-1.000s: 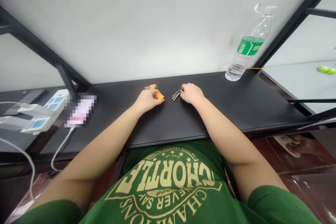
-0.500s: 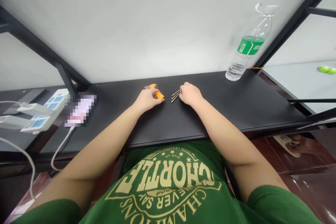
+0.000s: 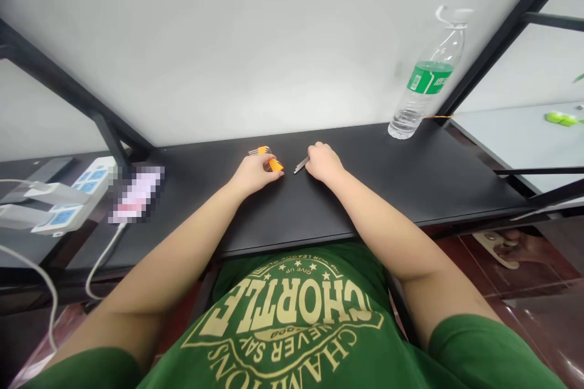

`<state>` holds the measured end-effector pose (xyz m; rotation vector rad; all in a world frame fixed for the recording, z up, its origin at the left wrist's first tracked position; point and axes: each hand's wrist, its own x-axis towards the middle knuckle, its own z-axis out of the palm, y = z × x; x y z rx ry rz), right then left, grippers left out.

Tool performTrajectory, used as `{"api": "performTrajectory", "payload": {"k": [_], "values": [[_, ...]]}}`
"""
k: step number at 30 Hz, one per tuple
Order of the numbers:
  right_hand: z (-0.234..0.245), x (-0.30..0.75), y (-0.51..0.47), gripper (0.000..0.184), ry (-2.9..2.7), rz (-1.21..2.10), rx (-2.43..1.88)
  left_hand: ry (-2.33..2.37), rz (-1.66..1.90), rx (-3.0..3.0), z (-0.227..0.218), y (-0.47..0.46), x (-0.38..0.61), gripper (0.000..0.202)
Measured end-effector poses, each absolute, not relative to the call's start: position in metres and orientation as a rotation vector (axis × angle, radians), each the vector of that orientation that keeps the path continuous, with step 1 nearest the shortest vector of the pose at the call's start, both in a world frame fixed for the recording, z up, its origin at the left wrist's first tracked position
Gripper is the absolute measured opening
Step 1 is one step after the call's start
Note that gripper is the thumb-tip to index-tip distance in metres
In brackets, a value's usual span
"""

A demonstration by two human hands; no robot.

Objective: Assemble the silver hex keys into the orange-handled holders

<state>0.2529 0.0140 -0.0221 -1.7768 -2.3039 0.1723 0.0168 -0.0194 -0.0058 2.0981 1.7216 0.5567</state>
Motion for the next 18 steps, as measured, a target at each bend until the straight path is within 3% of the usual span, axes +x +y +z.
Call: {"api": "performTrajectory", "payload": {"k": [6,10,18], "values": [[-0.02,0.253,0.004,0.021,-2.29,0.256,-1.76,1.633,0.634,2.137,-0.009,-0.019,0.017,0.055],[-0.012,0.254,-0.005,0.027,-2.213,0.332,-1.491,1.517,0.726,2.089,-0.008,-0.023,0.019,0.064],[-0.013,0.243,-0.005,0.024,-1.901,1.197,-0.958,1.327,0.861,2.139,-0.005,-0.034,0.028,0.051]]}}
